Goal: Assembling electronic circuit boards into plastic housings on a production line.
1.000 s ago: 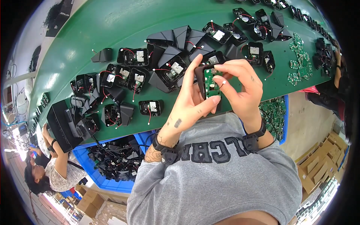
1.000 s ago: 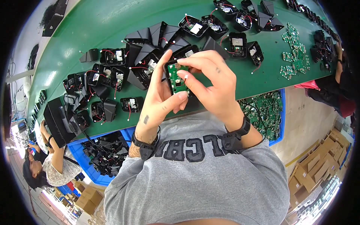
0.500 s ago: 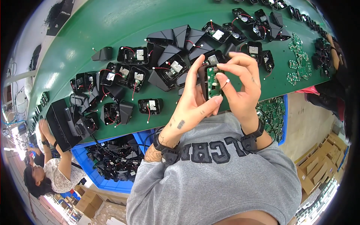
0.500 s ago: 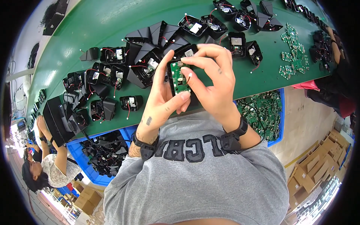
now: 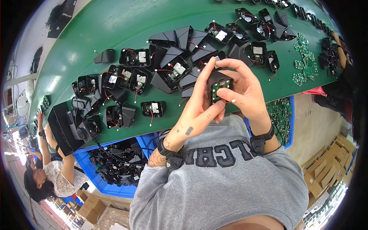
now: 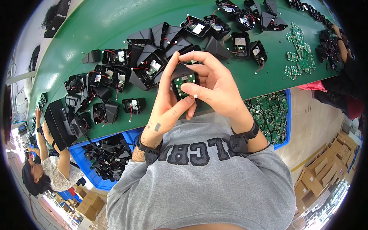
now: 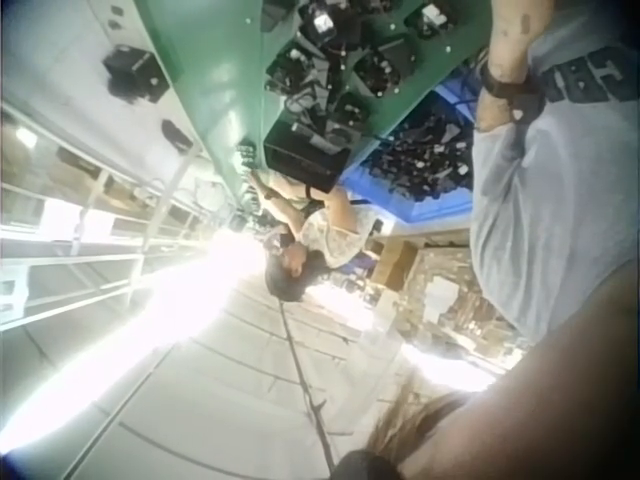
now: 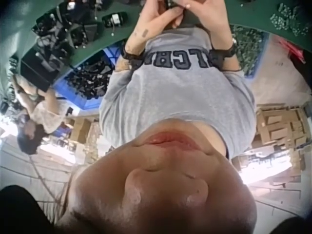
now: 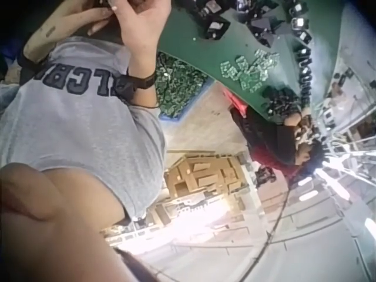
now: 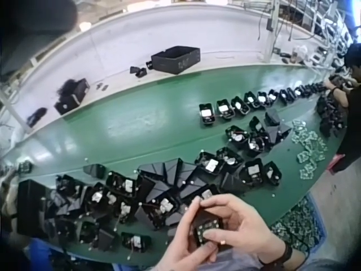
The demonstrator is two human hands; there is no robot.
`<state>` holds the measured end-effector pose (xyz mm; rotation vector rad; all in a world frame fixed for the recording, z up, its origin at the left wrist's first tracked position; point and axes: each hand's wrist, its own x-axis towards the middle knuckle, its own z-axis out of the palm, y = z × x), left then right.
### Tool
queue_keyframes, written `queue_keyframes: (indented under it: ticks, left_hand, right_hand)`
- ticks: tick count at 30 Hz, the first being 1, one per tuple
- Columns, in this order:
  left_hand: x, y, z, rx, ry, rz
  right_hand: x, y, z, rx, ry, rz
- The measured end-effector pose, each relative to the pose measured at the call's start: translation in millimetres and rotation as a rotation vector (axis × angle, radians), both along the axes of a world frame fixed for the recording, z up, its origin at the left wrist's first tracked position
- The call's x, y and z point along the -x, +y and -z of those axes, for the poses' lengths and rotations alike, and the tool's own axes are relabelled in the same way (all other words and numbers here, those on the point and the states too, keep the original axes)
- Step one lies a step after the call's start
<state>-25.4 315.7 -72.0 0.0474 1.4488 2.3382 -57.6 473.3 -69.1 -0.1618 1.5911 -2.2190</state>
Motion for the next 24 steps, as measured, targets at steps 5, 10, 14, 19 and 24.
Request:
queue_keyframes:
  ticks: [5,10,14,19,24]
  left_hand:
    - [-3,1,0,0.025,0.087,0.042]
    - [-6,-1,3,0.059,0.066,0.049]
    - [-10,-4,6,0.052,0.093,0.053]
    - [-7,-8,4,0.033,0.134,0.085]
    - [-6,-9,2,0.017,0.134,0.063]
  right_hand:
    - [0,5,-3,0.07,0.001,-0.005]
    - [-1,5,-4,0.012,0.033,-0.021]
    - [-2,4,-8,0.002,0.018,-0.035]
    - [-3,-1,-8,-0.052,0.095,0.006]
    - [-1,-3,-5,-0.063,0.104,0.015]
